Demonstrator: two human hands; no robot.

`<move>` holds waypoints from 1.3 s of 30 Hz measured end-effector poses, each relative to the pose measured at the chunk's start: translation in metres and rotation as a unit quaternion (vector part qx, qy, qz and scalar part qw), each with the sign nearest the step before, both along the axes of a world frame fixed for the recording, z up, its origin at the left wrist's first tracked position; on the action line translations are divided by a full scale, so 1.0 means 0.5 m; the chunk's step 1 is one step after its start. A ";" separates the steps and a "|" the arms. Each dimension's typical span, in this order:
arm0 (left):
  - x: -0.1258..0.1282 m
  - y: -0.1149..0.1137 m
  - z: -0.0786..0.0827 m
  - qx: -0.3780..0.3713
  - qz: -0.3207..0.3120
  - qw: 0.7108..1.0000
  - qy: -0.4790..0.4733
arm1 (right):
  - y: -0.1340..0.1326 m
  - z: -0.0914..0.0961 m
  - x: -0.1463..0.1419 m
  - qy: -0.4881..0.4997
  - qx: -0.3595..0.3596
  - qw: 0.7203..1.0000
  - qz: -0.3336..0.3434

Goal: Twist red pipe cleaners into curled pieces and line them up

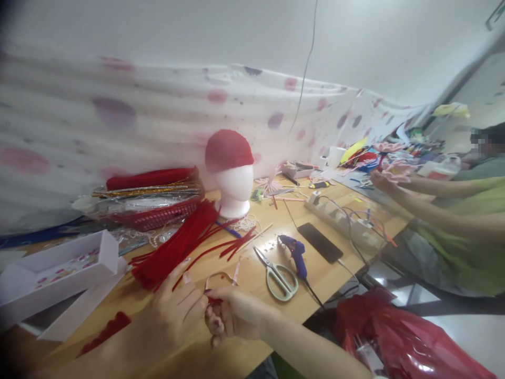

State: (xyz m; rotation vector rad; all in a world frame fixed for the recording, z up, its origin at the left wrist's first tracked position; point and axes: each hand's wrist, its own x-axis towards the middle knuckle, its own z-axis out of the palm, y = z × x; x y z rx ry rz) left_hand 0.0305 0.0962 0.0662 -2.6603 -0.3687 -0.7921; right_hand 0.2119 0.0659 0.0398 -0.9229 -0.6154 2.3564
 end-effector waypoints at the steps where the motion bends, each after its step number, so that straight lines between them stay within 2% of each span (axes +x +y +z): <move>1: 0.000 -0.001 -0.002 0.009 0.008 1.000 0.007 | 0.001 0.002 0.000 -0.004 0.006 1.000 -0.012; 4: -0.001 -0.001 -0.002 0.027 0.021 0.999 0.026 | 0.005 0.014 0.004 -0.009 0.010 1.000 -0.026; 6: 0.000 0.000 0.001 -0.004 0.019 1.000 0.010 | 0.005 0.018 0.004 -0.003 0.009 1.000 -0.022; 8: 0.004 -0.002 0.006 -0.082 0.026 0.996 -0.022 | 0.003 0.014 -0.001 -0.010 0.046 0.998 -0.034; 11: 0.011 -0.012 0.004 -0.226 0.060 0.970 -0.071 | -0.004 -0.005 -0.023 -0.078 0.173 0.976 -0.104; 13: 0.012 -0.022 -0.009 -0.306 0.083 0.943 -0.098 | -0.011 -0.023 -0.042 -0.136 0.242 0.948 -0.154; 15: 0.010 -0.031 -0.027 -0.380 0.097 0.913 -0.113 | -0.020 -0.041 -0.060 -0.182 0.279 0.924 -0.190; 17: 0.005 -0.036 -0.044 -0.466 0.132 0.868 -0.108 | -0.032 -0.056 -0.071 -0.234 0.311 0.896 -0.215; 20: -0.001 -0.030 -0.055 -0.587 0.179 0.786 -0.069 | -0.050 -0.061 -0.073 -0.326 0.351 0.853 -0.206; 23: -0.004 -0.014 -0.052 -0.666 0.170 0.725 -0.044 | -0.059 -0.050 -0.063 -0.407 0.382 0.815 -0.158; 26: -0.004 -0.001 -0.047 -0.713 0.144 0.684 -0.053 | -0.058 -0.040 -0.055 -0.431 0.392 0.805 -0.117; 30: -0.003 0.001 -0.042 -0.756 0.110 0.641 -0.078 | -0.054 -0.040 -0.051 -0.409 0.400 0.811 -0.121; 33: -0.003 0.001 -0.038 -0.782 0.095 0.612 -0.070 | -0.055 -0.041 -0.050 -0.419 0.403 0.806 -0.113; 35: -0.003 0.002 -0.036 -0.786 0.093 0.608 -0.067 | -0.056 -0.036 -0.051 -0.431 0.407 0.799 -0.101; 39: -0.005 0.006 -0.036 -0.765 0.094 0.634 -0.058 | -0.053 -0.025 -0.049 -0.443 0.411 0.791 -0.097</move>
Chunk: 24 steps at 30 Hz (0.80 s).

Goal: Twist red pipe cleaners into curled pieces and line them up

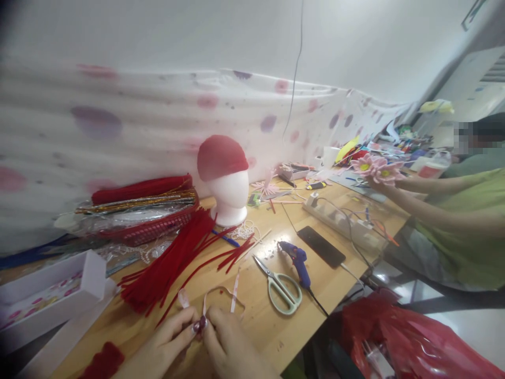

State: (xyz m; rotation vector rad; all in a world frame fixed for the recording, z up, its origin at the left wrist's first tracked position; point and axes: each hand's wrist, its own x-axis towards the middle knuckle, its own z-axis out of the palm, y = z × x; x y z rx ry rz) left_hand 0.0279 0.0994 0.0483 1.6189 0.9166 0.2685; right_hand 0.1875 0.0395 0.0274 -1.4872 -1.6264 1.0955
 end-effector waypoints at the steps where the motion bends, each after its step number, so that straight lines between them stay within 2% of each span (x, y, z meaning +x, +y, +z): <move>1: -0.001 0.001 -0.001 0.014 -0.005 1.000 0.011 | 0.001 0.000 0.001 0.000 -0.001 1.000 -0.002; 5: -0.006 -0.003 -0.008 0.124 -0.008 0.989 0.076 | 0.002 -0.014 0.003 -0.006 0.002 1.000 0.005; 10: -0.002 -0.014 -0.006 0.296 -0.003 0.953 0.061 | 0.003 -0.033 -0.004 0.000 0.037 0.999 -0.020; 14: 0.005 -0.009 0.009 0.339 -0.008 0.938 0.069 | 0.013 -0.016 -0.005 0.044 0.046 0.997 -0.043; 17: 0.004 -0.001 0.016 0.357 -0.036 0.930 0.076 | 0.024 -0.003 -0.004 0.148 0.013 0.988 -0.048; 19: 0.002 0.004 0.015 0.394 -0.058 0.914 0.074 | 0.031 -0.006 -0.005 0.251 -0.042 0.966 -0.043; 22: -0.001 0.008 0.006 0.466 -0.086 0.877 0.074 | 0.039 -0.025 -0.010 0.411 -0.146 0.898 -0.055; 24: -0.003 0.009 -0.003 0.505 -0.097 0.855 0.071 | 0.041 -0.041 -0.015 0.468 -0.193 0.860 -0.061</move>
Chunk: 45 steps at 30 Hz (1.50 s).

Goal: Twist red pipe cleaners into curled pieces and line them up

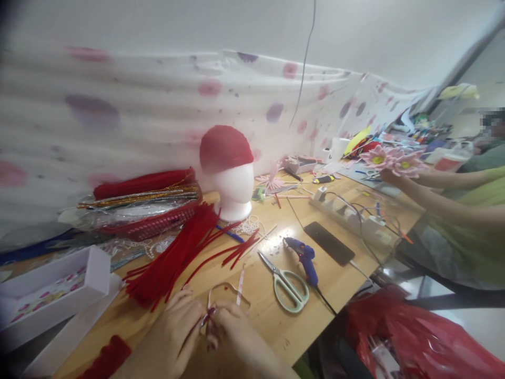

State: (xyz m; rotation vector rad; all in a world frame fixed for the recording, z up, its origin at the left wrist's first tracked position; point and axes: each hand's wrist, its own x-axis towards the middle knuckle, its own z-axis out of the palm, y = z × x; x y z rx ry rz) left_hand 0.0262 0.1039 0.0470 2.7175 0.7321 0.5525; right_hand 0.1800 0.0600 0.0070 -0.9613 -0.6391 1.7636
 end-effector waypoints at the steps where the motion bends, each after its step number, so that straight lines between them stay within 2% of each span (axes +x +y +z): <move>1: -0.001 0.000 -0.004 0.016 -0.006 1.000 -0.004 | 0.000 -0.006 -0.002 0.019 -0.014 1.000 0.005; 4: -0.001 -0.001 -0.015 0.044 -0.010 0.999 -0.022 | -0.001 -0.016 0.001 0.047 -0.041 0.998 0.028; 7: 0.002 -0.003 -0.018 0.069 -0.018 0.997 -0.028 | 0.000 -0.016 0.018 0.095 -0.093 0.987 0.085; 11: 0.003 -0.004 -0.014 0.120 -0.039 0.991 -0.037 | 0.001 -0.011 0.045 0.185 -0.152 0.950 0.202; 14: 0.000 -0.003 -0.009 0.158 -0.064 0.985 -0.029 | -0.002 -0.005 0.054 0.234 -0.154 0.929 0.242; 20: -0.007 -0.001 0.005 0.202 -0.094 0.974 0.052 | -0.008 -0.008 0.049 0.298 -0.167 0.921 0.190; 22: -0.007 0.001 0.006 0.211 -0.110 0.969 0.066 | -0.006 -0.013 0.044 0.279 -0.160 0.929 0.184; 24: -0.006 0.004 0.005 0.209 -0.122 0.967 0.075 | -0.004 -0.018 0.038 0.216 -0.141 0.951 0.172; 26: -0.003 0.005 0.003 0.181 -0.131 0.972 0.075 | -0.002 -0.020 0.031 0.144 -0.110 0.975 0.130; 28: 0.000 0.006 0.008 0.121 -0.138 0.981 0.069 | -0.001 -0.021 0.027 0.095 -0.072 0.990 0.078; 31: 0.009 0.007 0.035 -0.027 -0.125 0.989 0.079 | -0.002 -0.019 0.034 0.064 -0.035 0.996 0.042; 33: 0.018 0.009 0.062 -0.147 -0.085 0.980 0.101 | -0.005 -0.012 0.048 0.020 -0.002 0.999 0.049; 36: 0.034 0.012 0.092 -0.304 -0.003 0.946 0.112 | -0.013 0.014 0.074 -0.133 0.110 0.983 0.060; 39: 0.049 0.008 0.093 -0.457 0.047 0.887 0.052 | -0.023 0.049 0.091 -0.293 0.235 0.925 0.052; 42: 0.059 0.002 0.080 -0.618 0.063 0.782 -0.046 | -0.029 0.081 0.098 -0.393 0.318 0.860 0.067; 45: 0.065 0.003 0.083 -0.744 0.087 0.652 -0.115 | -0.026 0.099 0.106 -0.452 0.414 0.787 0.071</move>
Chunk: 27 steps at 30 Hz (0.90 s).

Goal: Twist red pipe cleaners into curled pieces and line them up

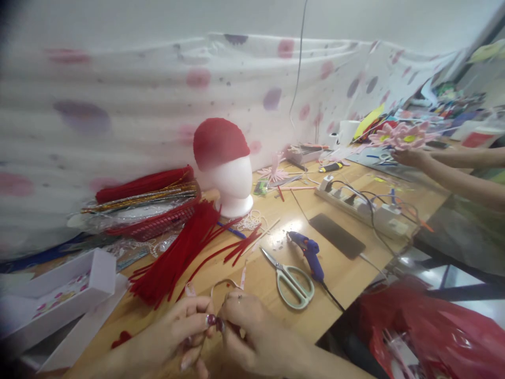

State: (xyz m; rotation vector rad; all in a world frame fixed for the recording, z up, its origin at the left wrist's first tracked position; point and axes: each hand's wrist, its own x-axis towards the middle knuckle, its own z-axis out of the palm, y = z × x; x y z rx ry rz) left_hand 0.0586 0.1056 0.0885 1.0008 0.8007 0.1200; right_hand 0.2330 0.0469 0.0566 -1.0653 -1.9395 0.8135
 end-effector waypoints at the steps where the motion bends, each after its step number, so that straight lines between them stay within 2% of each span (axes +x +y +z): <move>1: 0.001 0.002 0.005 -0.065 0.015 0.998 0.001 | 0.003 0.003 0.004 -0.031 0.050 0.998 0.018; 4: 0.002 0.009 0.022 -0.234 -0.001 0.971 0.040 | 0.012 0.011 0.016 -0.155 0.187 0.966 0.090; 6: 0.000 0.009 0.023 -0.244 -0.018 0.968 0.049 | 0.016 0.016 0.021 -0.198 0.209 0.951 0.114; 7: -0.002 0.008 0.019 -0.204 -0.015 0.978 0.044 | 0.017 0.018 0.022 -0.190 0.190 0.957 0.109; 8: -0.004 0.006 0.014 -0.130 -0.005 0.991 0.039 | 0.018 0.018 0.020 -0.159 0.147 0.972 0.092; 9: -0.008 0.004 0.008 -0.030 0.002 0.999 0.040 | 0.018 0.016 0.016 -0.107 0.081 0.989 0.064; 10: -0.012 0.001 0.001 0.090 -0.007 0.995 0.050 | 0.017 0.011 0.010 -0.037 -0.007 0.999 0.035; 11: -0.017 -0.001 -0.005 0.218 -0.030 0.973 0.063 | 0.017 0.004 0.001 0.050 -0.106 0.993 0.017; 12: -0.023 -0.003 -0.011 0.344 -0.063 0.934 0.071 | 0.016 -0.007 -0.008 0.144 -0.209 0.967 0.005; 13: -0.028 -0.004 -0.017 0.461 -0.095 0.880 0.070 | 0.015 -0.019 -0.018 0.235 -0.301 0.924 0.012; 15: -0.037 -0.007 -0.029 0.648 -0.148 0.745 0.055 | 0.013 -0.044 -0.036 0.359 -0.422 0.832 0.022; 16: -0.039 -0.009 -0.035 0.715 -0.164 0.678 0.052 | 0.012 -0.055 -0.044 0.384 -0.455 0.803 0.019; 18: -0.041 -0.013 -0.046 0.801 -0.180 0.567 0.066 | 0.010 -0.071 -0.053 0.390 -0.492 0.778 -0.009; 20: -0.039 -0.016 -0.054 0.844 -0.187 0.495 0.086 | 0.007 -0.079 -0.058 0.384 -0.514 0.766 -0.034; 22: -0.037 -0.019 -0.057 0.868 -0.191 0.449 0.096 | 0.004 -0.084 -0.059 0.379 -0.532 0.756 -0.051; 24: -0.038 -0.022 -0.058 0.874 -0.198 0.431 0.106 | 0.003 -0.090 -0.060 0.370 -0.533 0.759 -0.059; 26: -0.041 -0.023 -0.060 0.863 -0.198 0.451 0.110 | 0.004 -0.095 -0.063 0.364 -0.520 0.770 -0.070; 27: -0.044 -0.023 -0.061 0.850 -0.195 0.477 0.111 | 0.006 -0.097 -0.066 0.363 -0.509 0.776 -0.079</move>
